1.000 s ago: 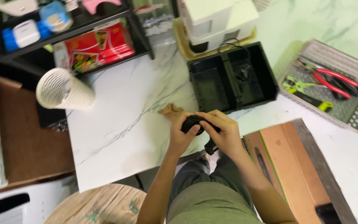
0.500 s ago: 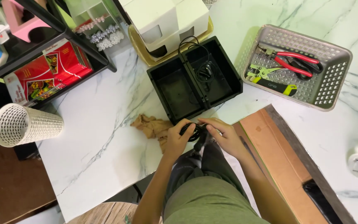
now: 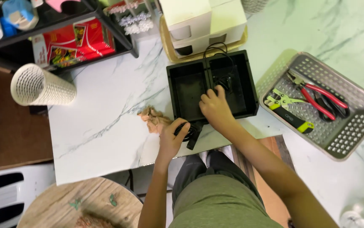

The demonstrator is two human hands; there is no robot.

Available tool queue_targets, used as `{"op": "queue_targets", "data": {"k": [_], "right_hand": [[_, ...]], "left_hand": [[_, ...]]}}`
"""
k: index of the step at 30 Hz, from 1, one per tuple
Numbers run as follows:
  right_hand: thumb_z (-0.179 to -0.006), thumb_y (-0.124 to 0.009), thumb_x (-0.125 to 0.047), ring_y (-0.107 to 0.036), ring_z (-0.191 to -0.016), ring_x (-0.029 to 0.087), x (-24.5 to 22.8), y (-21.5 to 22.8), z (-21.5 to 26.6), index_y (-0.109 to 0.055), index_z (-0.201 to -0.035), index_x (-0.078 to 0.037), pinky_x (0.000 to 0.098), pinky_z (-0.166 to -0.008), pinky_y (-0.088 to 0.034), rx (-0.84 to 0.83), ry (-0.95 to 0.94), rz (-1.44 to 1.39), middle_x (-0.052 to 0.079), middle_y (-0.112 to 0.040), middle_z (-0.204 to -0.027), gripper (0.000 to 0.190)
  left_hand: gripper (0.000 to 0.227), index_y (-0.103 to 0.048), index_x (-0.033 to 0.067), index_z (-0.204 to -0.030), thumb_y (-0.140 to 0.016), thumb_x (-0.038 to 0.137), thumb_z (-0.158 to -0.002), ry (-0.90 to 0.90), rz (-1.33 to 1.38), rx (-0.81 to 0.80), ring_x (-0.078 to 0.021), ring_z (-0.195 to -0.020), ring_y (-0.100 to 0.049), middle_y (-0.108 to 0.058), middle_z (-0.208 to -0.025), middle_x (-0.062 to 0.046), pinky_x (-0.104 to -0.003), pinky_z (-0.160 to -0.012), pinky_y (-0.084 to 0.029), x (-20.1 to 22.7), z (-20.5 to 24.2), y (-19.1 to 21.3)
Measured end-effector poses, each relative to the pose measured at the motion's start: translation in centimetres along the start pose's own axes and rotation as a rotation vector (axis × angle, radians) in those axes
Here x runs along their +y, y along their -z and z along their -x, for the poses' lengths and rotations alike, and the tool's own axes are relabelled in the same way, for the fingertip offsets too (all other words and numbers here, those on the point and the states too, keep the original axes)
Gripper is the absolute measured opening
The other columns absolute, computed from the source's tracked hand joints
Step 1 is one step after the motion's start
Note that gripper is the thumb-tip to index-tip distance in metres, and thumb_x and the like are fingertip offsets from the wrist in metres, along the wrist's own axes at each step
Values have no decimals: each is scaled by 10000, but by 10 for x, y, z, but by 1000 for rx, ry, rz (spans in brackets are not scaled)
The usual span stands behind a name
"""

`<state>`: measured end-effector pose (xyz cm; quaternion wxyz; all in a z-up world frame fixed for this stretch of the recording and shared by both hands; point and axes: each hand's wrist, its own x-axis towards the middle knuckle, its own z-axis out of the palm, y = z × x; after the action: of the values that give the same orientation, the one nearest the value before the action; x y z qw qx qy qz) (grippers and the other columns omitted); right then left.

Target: The person cleans a hot glue gun and its power cord with a cloth, then places them in a basket. They then clean a separate black power cord with the cloth and place it in a black plastic case. Finally, they clean a yellow tool with the cloth and place it in the basket.

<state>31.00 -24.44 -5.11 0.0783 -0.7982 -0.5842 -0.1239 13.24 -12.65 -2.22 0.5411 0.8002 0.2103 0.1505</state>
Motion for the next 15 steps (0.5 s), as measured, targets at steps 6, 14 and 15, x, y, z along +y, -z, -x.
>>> {"op": "queue_targets", "data": {"k": [6,14,15], "right_hand": [[-769,-671,-185,-579,-1112,320,-12,-72,-17,-825,-787,-124,589,-1206,-251,-248,138,163,81,-710,-802,166],[-854,-650,-218,-609,-1014,300,-12,-98,-15,-790,-878,-123,586,-1134,-292,-278,182,168,91,-704,-860,171],[-874,-657,-213,-627,-963,281,-7,-107,-12,-759,-888,-93,565,-1104,-346,-121,198,92,93,-706,-875,158]], "left_hand": [[180,-692,-15,-1005,-652,160,-1011,217,248,218,-57,-679,-518,-587,-754,-8,-237,-599,-471,-39,15,-16],[211,-692,-4,-1055,-613,191,-1037,351,450,386,-54,-787,-566,-620,-913,6,-230,-695,-548,-53,30,-21],[215,-688,-2,-1059,-607,196,-1037,349,446,386,-55,-794,-578,-622,-914,10,-231,-697,-551,-50,31,-21]]}}
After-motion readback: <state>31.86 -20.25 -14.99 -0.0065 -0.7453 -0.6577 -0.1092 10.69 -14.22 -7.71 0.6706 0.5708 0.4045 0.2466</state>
